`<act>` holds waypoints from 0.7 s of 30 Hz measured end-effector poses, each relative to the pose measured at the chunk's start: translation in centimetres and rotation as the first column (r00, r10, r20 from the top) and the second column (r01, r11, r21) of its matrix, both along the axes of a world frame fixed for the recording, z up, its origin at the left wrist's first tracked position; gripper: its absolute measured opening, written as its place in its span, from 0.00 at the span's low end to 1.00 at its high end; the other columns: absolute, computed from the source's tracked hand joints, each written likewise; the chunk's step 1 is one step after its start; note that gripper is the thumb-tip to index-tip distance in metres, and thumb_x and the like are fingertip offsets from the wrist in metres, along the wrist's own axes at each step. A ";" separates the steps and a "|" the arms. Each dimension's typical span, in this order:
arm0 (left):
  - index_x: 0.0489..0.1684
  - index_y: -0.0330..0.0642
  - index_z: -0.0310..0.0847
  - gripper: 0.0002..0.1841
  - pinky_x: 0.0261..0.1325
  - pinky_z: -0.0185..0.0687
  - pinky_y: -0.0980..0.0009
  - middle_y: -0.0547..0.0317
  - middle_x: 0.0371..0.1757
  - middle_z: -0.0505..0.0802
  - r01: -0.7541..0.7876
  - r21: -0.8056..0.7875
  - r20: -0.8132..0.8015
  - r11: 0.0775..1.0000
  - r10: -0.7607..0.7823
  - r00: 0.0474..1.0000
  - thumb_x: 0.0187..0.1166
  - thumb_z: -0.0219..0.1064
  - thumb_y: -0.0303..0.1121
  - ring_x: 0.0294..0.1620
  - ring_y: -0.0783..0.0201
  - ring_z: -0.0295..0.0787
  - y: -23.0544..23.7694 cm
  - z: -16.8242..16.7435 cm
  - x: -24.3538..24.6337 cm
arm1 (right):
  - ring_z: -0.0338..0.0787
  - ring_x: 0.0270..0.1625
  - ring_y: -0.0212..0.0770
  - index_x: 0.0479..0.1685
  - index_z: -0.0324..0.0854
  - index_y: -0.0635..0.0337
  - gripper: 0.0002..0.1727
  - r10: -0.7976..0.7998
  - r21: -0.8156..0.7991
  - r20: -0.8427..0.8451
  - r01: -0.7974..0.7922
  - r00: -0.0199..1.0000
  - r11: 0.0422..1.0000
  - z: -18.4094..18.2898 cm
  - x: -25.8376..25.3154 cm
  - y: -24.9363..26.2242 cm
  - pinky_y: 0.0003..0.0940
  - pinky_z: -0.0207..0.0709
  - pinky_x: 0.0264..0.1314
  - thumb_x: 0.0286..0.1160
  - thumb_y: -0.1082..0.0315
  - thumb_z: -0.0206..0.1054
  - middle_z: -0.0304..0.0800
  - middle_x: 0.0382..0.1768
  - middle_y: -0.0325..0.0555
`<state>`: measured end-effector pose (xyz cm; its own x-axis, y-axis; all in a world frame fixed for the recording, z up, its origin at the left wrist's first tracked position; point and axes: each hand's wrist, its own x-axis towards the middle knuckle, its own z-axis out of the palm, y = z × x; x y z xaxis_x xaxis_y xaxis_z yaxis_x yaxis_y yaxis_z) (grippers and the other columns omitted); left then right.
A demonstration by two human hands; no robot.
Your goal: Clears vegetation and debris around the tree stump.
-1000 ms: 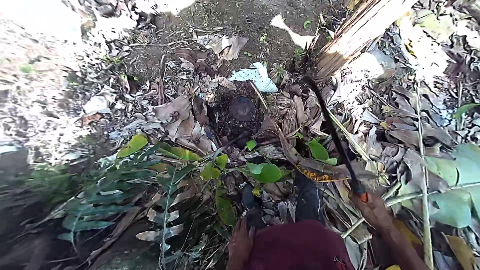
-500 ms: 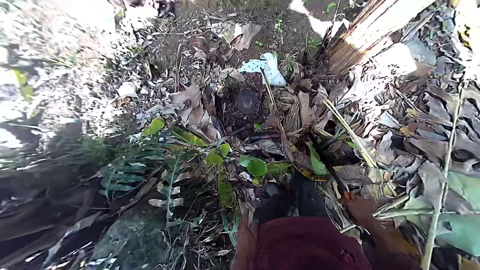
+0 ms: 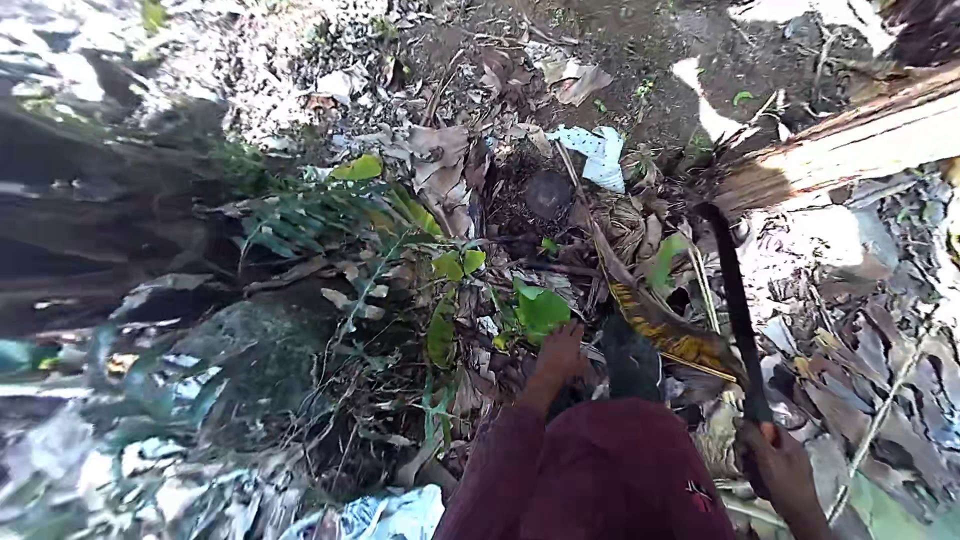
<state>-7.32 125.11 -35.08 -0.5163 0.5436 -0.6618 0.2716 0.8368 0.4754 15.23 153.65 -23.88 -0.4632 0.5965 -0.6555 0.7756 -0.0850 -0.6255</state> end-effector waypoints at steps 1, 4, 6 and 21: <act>0.87 0.48 0.68 0.31 0.88 0.60 0.43 0.55 0.91 0.70 0.016 0.015 -0.047 1.000 -0.015 0.999 0.83 0.64 0.43 0.90 0.46 0.63 0.6 -0.9 -1.4 | 0.84 0.16 0.36 0.45 0.78 0.68 0.17 0.053 0.013 -0.064 -0.053 0.997 0.999 -0.2 -1.5 -0.2 0.38 0.85 0.23 0.70 0.60 0.67 0.83 0.17 0.38; 0.86 0.47 0.70 0.32 0.89 0.46 0.33 0.50 0.91 0.68 0.004 -0.078 -0.189 0.997 -0.019 0.982 0.78 0.66 0.30 0.93 0.39 0.54 0.2 -4.3 -6.1 | 0.89 0.20 0.33 0.46 0.81 0.67 0.11 0.235 -0.014 -0.219 -0.244 0.947 0.970 -2.2 -7.1 0.0 0.33 0.87 0.26 0.69 0.70 0.66 0.91 0.22 0.37; 0.86 0.40 0.68 0.33 0.85 0.42 0.23 0.41 0.93 0.61 -0.161 -0.227 -0.264 0.961 0.099 0.959 0.76 0.64 0.19 0.94 0.30 0.46 -1.8 -6.4 -8.6 | 0.88 0.21 0.36 0.52 0.80 0.68 0.16 0.398 0.016 -0.188 -0.402 0.898 0.916 -4.8 -11.2 1.0 0.37 0.86 0.25 0.68 0.68 0.65 0.89 0.24 0.41; 0.74 0.43 0.78 0.24 0.60 0.82 0.34 0.37 0.63 0.91 -0.546 -0.679 -0.072 0.492 0.695 0.716 0.92 0.46 0.45 0.63 0.35 0.89 -2.6 -14.0 2.5 | 0.92 0.36 0.57 0.52 0.81 0.70 0.18 0.870 -0.411 0.471 -0.837 0.145 0.362 -26.0 -14.9 13.9 0.58 0.86 0.42 0.77 0.61 0.68 0.89 0.37 0.63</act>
